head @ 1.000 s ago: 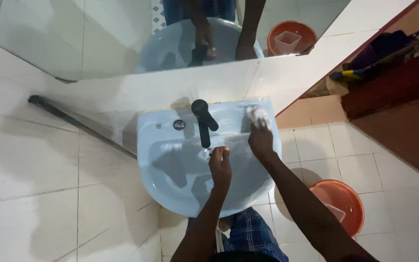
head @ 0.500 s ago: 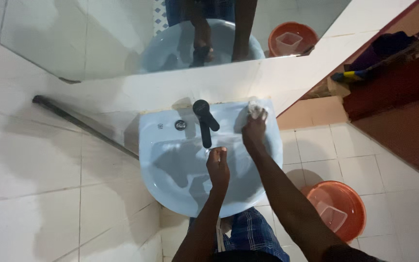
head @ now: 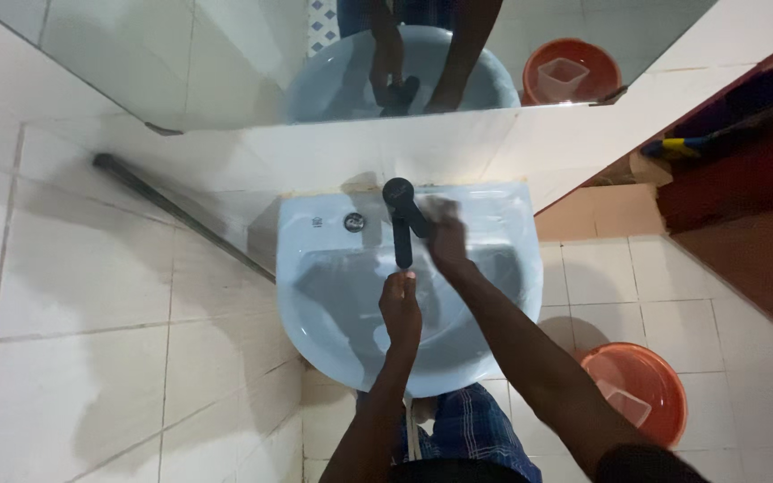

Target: The person scrubs a white bathroom sink with a soapy cloth, covering the basin, faucet, and surrounding surfaces. They rinse the cloth in a nearby orange bucket and continue scrubbing until the sink appears clean.

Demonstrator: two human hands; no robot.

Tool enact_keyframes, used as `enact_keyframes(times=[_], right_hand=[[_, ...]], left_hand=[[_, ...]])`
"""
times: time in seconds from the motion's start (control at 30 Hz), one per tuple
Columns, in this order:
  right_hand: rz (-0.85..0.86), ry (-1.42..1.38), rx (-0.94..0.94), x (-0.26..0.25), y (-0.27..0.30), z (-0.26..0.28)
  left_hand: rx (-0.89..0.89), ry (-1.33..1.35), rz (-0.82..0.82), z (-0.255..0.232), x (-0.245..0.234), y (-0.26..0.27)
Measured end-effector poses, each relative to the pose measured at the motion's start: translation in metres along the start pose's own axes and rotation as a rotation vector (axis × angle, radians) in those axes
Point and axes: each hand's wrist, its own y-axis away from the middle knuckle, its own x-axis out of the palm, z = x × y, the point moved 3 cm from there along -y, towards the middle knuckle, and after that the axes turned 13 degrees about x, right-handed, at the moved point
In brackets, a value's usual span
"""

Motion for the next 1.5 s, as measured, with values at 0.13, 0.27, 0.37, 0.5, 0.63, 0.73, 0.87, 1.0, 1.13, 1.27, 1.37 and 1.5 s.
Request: enact_keyframes(times=[0.13, 0.27, 0.37, 0.5, 0.63, 0.73, 0.87, 1.0, 1.13, 1.27, 1.37, 1.5], right_hand=[[0.042, 0.23, -0.355, 0.002, 0.002, 0.013], [0.275, 0.55, 0.085, -0.044, -0.007, -0.037], [-0.05, 0.459, 0.009, -0.057, -0.001, -0.056], [-0.109, 0.389, -0.438, -0.01, 0.005, -0.008], [0.112, 0.337, -0.386, -0.032, 0.009, 0.004], [-0.06, 0.428, -0.247, -0.058, 0.013, -0.019], [-0.125, 0.363, 0.081, -0.011, 0.018, -0.024], [-0.011, 0.395, -0.37, 0.006, 0.049, -0.006], [0.234, 0.212, -0.336, -0.043, 0.057, 0.015], [0.105, 0.406, -0.349, -0.033, 0.035, 0.028], [0.079, 0.3, -0.475, -0.023, 0.056, 0.013], [0.176, 0.405, -0.494, -0.04, 0.036, -0.001]], left_hand=[[0.081, 0.089, -0.043, 0.004, 0.0, -0.004], [0.059, 0.015, -0.026, 0.002, -0.001, -0.001], [0.062, 0.1, -0.052, 0.007, 0.0, 0.0], [-0.032, -0.041, 0.033, 0.019, 0.007, -0.001], [0.035, 0.106, -0.03, 0.012, 0.01, 0.001], [0.023, 0.044, -0.022, 0.005, 0.003, 0.0], [0.03, 0.052, -0.041, 0.01, 0.001, -0.002], [0.104, 0.085, -0.067, 0.011, 0.005, -0.001], [0.067, 0.148, -0.06, 0.002, 0.003, 0.002], [0.02, 0.088, -0.046, 0.003, -0.002, 0.006], [0.062, 0.112, -0.054, -0.001, -0.003, 0.007], [0.101, 0.179, -0.074, -0.007, -0.005, 0.008]])
